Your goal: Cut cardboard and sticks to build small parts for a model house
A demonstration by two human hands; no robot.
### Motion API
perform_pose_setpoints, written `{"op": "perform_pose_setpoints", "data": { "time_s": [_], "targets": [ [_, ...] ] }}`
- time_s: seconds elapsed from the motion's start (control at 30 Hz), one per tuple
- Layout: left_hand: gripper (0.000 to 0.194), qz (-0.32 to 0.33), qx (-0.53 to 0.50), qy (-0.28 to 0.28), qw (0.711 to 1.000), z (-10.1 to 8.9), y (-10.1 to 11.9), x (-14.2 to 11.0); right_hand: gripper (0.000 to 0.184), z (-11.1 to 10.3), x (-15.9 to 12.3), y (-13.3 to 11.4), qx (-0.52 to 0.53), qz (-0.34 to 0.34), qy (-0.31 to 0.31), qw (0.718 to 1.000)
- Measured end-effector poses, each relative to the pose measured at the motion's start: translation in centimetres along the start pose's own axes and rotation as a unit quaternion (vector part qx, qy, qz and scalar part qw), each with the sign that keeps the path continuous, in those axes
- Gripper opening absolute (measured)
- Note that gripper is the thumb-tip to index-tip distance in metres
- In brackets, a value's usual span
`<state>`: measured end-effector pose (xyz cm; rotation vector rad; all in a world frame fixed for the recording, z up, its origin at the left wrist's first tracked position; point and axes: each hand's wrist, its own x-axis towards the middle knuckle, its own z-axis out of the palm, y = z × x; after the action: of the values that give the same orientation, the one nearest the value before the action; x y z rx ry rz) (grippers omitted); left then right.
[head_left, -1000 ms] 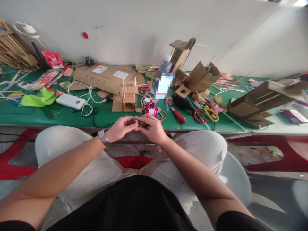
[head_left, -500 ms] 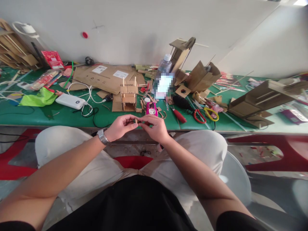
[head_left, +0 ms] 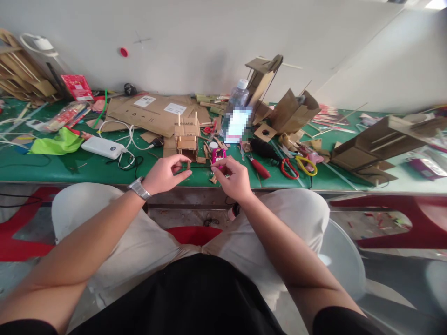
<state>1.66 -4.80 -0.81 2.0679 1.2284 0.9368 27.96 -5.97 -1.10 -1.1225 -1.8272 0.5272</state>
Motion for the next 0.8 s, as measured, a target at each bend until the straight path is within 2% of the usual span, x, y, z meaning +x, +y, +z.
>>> {"op": "perform_pose_setpoints", "data": {
  "time_s": [0.1, 0.23, 0.33, 0.47, 0.7, 0.8],
  "targets": [
    [0.032, 0.036, 0.106, 0.003, 0.994, -1.3, -0.7, 0.4, 0.01, -0.1, 0.2, 0.3, -0.026, -0.012, 0.009, 1.0],
    [0.029, 0.035, 0.129, -0.033, 0.991, -1.8, -1.7, 0.7, 0.008, 0.2, 0.1, 0.6, -0.044, -0.021, -0.023, 0.999],
    [0.03, 0.016, 0.121, -0.048, 0.991, -1.5, -2.2, 0.7, 0.007, 0.4, 0.2, 0.8, -0.055, -0.01, -0.036, 0.998],
    [0.033, -0.007, 0.119, -0.034, 0.992, -0.7, -2.6, 0.6, 0.008, 0.4, 0.2, 0.8, -0.063, -0.002, -0.034, 0.997],
    [0.038, 0.0, 0.232, -0.076, 0.97, 0.4, -3.3, 0.6, 0.008, 0.7, 0.0, 0.6, -0.057, 0.002, -0.056, 0.997],
    [0.036, 0.011, 0.25, -0.082, 0.965, 0.4, -3.8, 0.7, 0.008, 0.6, 0.0, 0.6, -0.059, 0.004, -0.052, 0.997]
  ]
}}
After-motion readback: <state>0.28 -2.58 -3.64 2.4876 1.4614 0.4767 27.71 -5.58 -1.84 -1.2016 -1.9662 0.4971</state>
